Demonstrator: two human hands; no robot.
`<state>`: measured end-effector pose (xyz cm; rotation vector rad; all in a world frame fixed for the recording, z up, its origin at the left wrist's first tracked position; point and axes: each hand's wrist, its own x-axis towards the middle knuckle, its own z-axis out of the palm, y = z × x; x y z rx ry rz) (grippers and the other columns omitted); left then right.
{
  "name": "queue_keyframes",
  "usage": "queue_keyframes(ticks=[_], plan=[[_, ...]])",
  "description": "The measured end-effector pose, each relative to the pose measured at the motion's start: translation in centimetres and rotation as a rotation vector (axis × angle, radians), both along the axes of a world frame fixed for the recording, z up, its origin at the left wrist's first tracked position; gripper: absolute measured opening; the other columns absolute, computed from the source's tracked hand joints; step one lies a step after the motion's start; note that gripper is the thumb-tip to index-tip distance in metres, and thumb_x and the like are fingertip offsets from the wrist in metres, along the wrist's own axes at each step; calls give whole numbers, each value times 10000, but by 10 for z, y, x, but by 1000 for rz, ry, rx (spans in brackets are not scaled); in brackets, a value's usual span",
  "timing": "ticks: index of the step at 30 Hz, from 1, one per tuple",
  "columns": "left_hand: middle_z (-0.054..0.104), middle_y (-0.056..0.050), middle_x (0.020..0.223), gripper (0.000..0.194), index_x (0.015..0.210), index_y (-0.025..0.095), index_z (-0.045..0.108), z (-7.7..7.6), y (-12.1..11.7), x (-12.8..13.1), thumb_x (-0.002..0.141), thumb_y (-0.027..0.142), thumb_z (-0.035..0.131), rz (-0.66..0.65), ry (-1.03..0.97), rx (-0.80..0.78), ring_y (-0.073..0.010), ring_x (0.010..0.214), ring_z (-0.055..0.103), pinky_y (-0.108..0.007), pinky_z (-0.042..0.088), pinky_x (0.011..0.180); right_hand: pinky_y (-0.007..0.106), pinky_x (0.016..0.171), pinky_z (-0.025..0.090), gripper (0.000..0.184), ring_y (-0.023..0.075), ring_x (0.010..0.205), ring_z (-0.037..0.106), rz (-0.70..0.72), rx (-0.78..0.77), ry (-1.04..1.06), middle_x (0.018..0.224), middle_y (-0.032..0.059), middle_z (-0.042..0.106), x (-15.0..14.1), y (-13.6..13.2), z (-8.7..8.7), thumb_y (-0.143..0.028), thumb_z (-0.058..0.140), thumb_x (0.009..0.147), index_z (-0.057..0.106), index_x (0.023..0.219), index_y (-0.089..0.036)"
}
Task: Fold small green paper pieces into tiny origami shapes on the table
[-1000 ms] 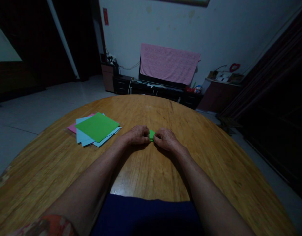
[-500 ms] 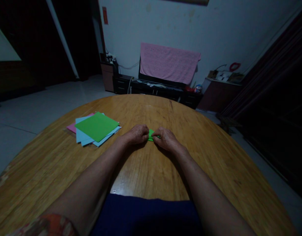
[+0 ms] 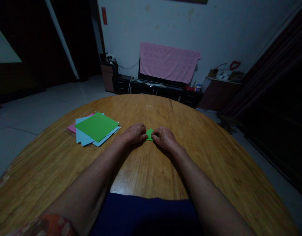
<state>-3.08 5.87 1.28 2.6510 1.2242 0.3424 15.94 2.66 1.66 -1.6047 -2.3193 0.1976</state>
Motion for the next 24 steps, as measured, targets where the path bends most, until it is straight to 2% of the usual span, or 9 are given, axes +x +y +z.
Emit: queue_keyframes(ticks=[8, 16, 24], plan=[[641, -109, 1115, 260, 869, 158, 668, 1, -1, -3, 885, 337, 480, 13, 47, 20, -220, 1052, 572, -324, 422, 928, 271, 701, 378, 208, 183, 835, 592, -13, 0, -8, 914, 77, 688, 0, 3, -3, -258, 540, 877, 740, 886, -202], [637, -117, 1121, 264, 844, 162, 659, -1, -2, -2, 874, 352, 477, 34, 25, 28, -240, 1048, 570, -361, 424, 930, 267, 711, 387, 187, 186, 844, 590, -21, -15, 0, 919, 74, 681, 0, 2, -2, -257, 558, 876, 737, 899, -209], [644, -108, 1109, 256, 805, 161, 646, 0, -4, -3, 876, 356, 496, 41, -4, 14, -222, 1029, 578, -345, 418, 935, 264, 726, 386, 184, 181, 845, 579, -26, -14, 8, 922, 69, 657, 0, 1, -2, -259, 552, 880, 727, 904, -207]])
